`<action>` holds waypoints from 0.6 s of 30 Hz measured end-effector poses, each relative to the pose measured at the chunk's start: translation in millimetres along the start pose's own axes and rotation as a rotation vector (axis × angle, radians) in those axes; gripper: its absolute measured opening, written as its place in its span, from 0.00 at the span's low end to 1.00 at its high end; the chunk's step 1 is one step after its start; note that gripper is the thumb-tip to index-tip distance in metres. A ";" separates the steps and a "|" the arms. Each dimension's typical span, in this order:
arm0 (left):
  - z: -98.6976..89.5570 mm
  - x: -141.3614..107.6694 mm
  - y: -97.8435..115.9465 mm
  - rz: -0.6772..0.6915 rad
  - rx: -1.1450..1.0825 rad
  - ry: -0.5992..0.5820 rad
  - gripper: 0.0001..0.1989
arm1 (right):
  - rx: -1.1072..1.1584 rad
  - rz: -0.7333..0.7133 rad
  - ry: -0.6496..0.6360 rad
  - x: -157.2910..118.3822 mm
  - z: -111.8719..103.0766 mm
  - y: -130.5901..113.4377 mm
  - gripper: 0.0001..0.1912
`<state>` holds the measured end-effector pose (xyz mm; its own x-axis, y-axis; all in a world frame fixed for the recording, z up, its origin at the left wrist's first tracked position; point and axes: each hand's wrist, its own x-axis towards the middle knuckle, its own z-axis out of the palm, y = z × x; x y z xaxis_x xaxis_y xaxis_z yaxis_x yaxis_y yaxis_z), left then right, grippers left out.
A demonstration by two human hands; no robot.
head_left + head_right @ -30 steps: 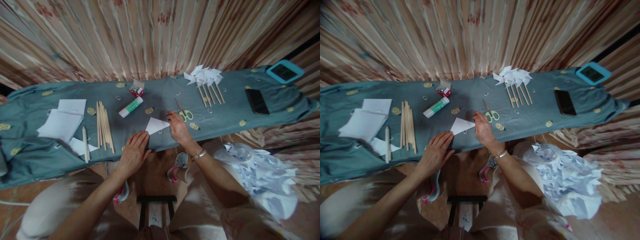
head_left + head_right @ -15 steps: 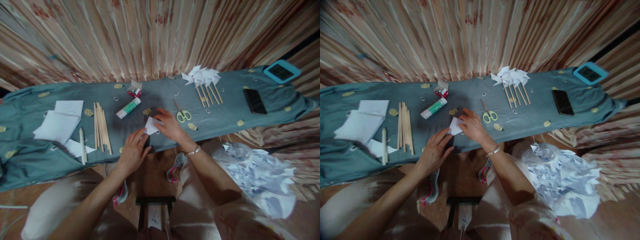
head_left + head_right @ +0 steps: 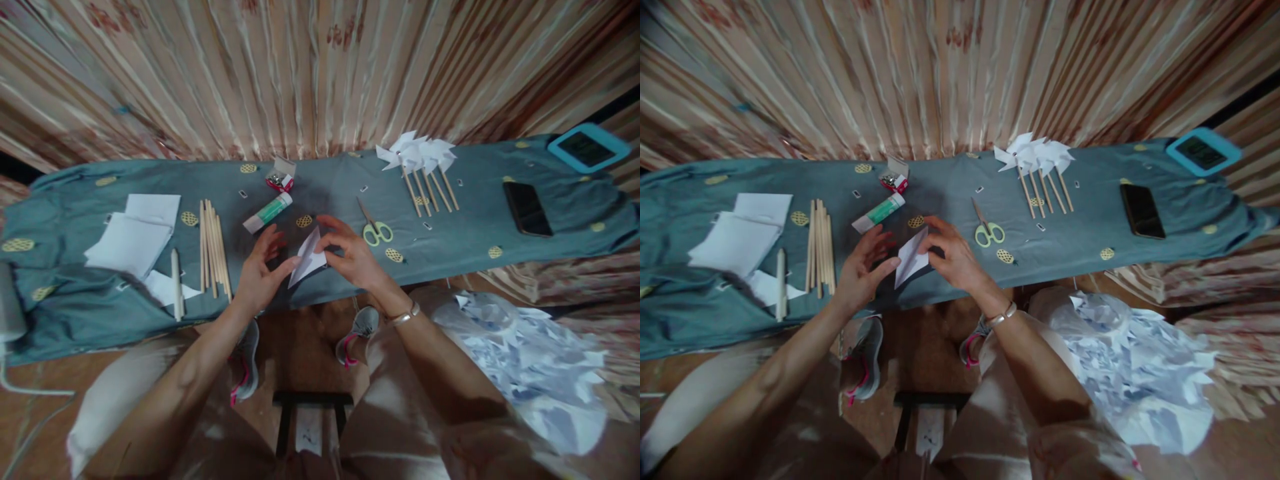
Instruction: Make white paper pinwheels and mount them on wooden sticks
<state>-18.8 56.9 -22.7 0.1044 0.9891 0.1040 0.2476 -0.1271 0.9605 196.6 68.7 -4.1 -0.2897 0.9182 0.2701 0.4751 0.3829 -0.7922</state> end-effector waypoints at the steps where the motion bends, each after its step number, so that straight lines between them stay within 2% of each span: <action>1: 2.8 0.1 -0.3 -0.001 -0.012 -0.021 0.45 | 0.002 -0.005 -0.001 -0.8 0.6 -0.7 0.11; 3: 7.1 0.3 -0.2 -0.018 -0.031 -0.061 0.44 | -0.002 -0.013 -0.012 -2.2 1.6 -1.7 0.12; 5: 9.3 1.3 -0.8 -0.058 -0.009 -0.076 0.38 | -0.021 -0.018 -0.031 -4.4 1.6 -2.2 0.12; 7: 10.0 3.4 -2.6 -0.098 0.058 -0.054 0.33 | -0.074 -0.038 -0.048 -8.3 0.6 -2.2 0.12; 10: 10.3 6.2 -6.6 -0.099 0.117 0.006 0.33 | -0.238 -0.124 -0.076 -17.3 -1.7 -3.5 0.13; 13: 11.6 6.0 -9.6 -0.050 0.121 0.026 0.34 | -0.457 -0.201 -0.102 -26.1 -1.2 -8.9 0.13; 18: 8.8 1.9 -9.6 0.131 0.298 -0.052 0.18 | -0.665 -0.356 -0.117 -34.4 7.8 -16.1 0.10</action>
<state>-12.5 59.4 -34.0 0.2014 0.9587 0.2007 0.4993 -0.2767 0.8210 192.5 30.1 -4.9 -0.5871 0.7257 0.3586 0.7265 0.6678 -0.1621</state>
